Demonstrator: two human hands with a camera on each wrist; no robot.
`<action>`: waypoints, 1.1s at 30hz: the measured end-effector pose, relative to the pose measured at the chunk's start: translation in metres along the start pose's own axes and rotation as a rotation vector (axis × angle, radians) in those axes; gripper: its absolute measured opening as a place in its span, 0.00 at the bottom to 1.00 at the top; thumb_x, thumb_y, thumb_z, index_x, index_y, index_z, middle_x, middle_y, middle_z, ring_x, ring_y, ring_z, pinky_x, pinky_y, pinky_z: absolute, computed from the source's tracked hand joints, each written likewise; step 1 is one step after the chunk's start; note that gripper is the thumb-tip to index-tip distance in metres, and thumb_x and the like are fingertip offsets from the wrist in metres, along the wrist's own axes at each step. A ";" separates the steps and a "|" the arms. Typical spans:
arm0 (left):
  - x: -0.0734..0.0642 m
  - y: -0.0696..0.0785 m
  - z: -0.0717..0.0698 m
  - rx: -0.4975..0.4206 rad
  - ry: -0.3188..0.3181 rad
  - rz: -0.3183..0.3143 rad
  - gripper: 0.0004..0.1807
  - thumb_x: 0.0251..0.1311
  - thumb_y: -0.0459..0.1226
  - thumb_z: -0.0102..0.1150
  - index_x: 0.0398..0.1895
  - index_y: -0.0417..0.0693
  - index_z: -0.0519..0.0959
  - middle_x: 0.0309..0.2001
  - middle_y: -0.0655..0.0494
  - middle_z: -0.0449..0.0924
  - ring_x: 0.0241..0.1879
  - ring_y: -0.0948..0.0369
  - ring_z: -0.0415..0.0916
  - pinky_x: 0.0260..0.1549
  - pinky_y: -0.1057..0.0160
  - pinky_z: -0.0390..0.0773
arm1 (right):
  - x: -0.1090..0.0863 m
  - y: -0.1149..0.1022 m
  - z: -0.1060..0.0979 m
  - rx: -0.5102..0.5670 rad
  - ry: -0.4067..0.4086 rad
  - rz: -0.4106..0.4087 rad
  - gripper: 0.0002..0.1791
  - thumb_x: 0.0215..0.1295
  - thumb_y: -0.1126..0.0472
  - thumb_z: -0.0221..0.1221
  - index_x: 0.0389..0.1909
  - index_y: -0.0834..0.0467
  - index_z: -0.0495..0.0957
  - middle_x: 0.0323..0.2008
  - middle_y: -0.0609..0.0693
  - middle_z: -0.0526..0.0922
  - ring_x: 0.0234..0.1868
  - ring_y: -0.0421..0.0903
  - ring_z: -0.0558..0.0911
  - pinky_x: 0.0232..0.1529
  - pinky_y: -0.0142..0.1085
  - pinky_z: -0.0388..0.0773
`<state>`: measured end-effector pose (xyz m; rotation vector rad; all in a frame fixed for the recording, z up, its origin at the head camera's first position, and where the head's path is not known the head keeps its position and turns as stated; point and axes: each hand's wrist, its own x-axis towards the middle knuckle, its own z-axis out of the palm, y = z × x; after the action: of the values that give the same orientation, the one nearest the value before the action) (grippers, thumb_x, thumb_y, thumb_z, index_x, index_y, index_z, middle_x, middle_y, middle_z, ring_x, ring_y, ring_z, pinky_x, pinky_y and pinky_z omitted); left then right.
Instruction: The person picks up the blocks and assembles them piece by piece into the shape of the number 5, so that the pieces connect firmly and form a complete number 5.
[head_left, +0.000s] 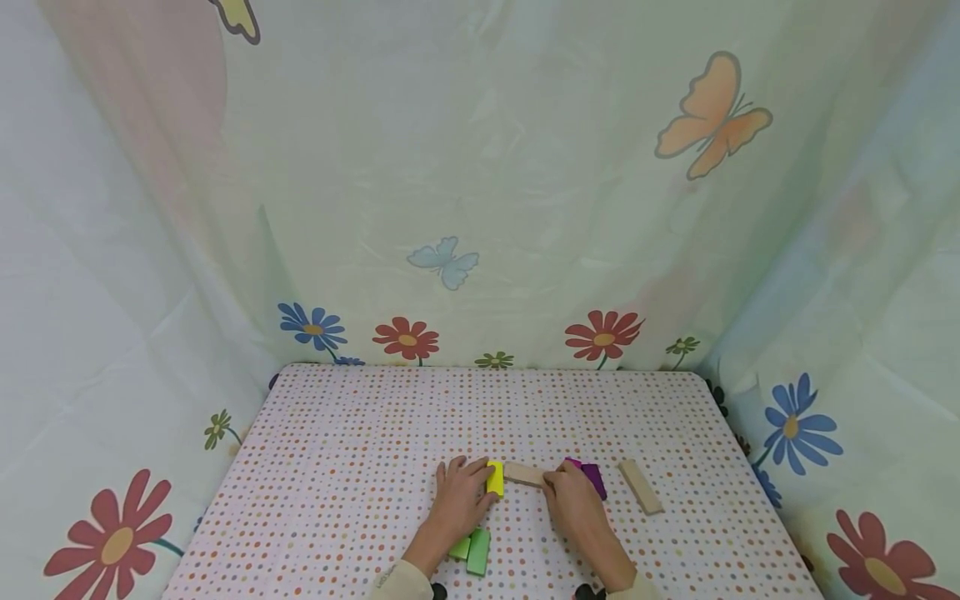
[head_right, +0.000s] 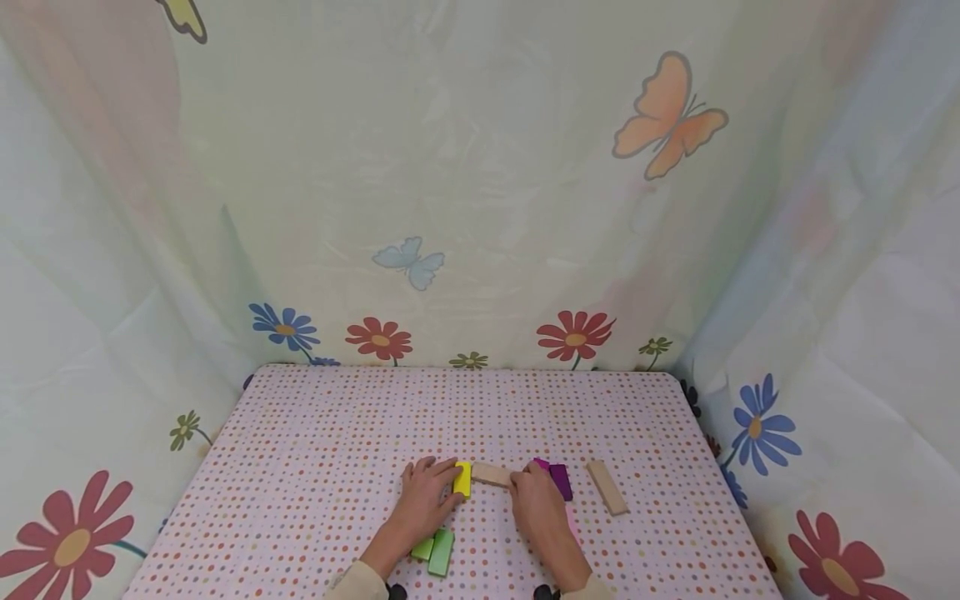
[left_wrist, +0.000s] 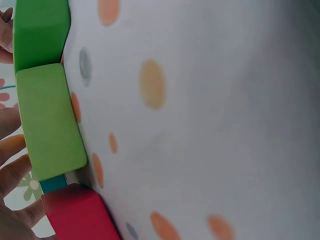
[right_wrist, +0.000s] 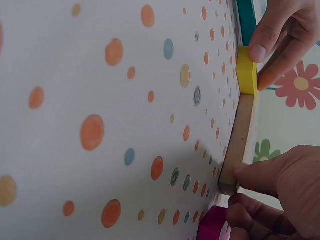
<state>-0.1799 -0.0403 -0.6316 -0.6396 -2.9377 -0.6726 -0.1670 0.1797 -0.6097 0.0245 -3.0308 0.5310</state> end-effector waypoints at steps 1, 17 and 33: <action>0.000 0.000 0.000 -0.001 0.001 0.001 0.24 0.70 0.46 0.67 0.67 0.51 0.82 0.72 0.51 0.79 0.70 0.42 0.72 0.67 0.26 0.66 | 0.001 0.000 0.000 -0.004 0.004 -0.004 0.09 0.69 0.62 0.69 0.46 0.60 0.90 0.38 0.51 0.83 0.36 0.44 0.81 0.38 0.40 0.83; 0.002 0.003 -0.004 0.000 -0.023 -0.025 0.25 0.71 0.47 0.66 0.68 0.51 0.81 0.72 0.51 0.78 0.70 0.41 0.71 0.65 0.32 0.67 | 0.008 -0.001 0.003 0.002 0.043 -0.023 0.10 0.69 0.65 0.68 0.49 0.60 0.90 0.38 0.54 0.83 0.36 0.46 0.83 0.35 0.40 0.83; 0.008 0.004 -0.005 0.036 -0.034 -0.033 0.25 0.72 0.47 0.65 0.69 0.53 0.80 0.74 0.52 0.77 0.67 0.45 0.71 0.59 0.40 0.70 | 0.012 0.000 0.006 -0.023 0.087 -0.027 0.10 0.70 0.62 0.68 0.48 0.59 0.90 0.37 0.53 0.84 0.33 0.44 0.82 0.32 0.37 0.82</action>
<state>-0.1861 -0.0360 -0.6245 -0.6069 -2.9908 -0.6157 -0.1793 0.1774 -0.6140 0.0403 -2.9472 0.4820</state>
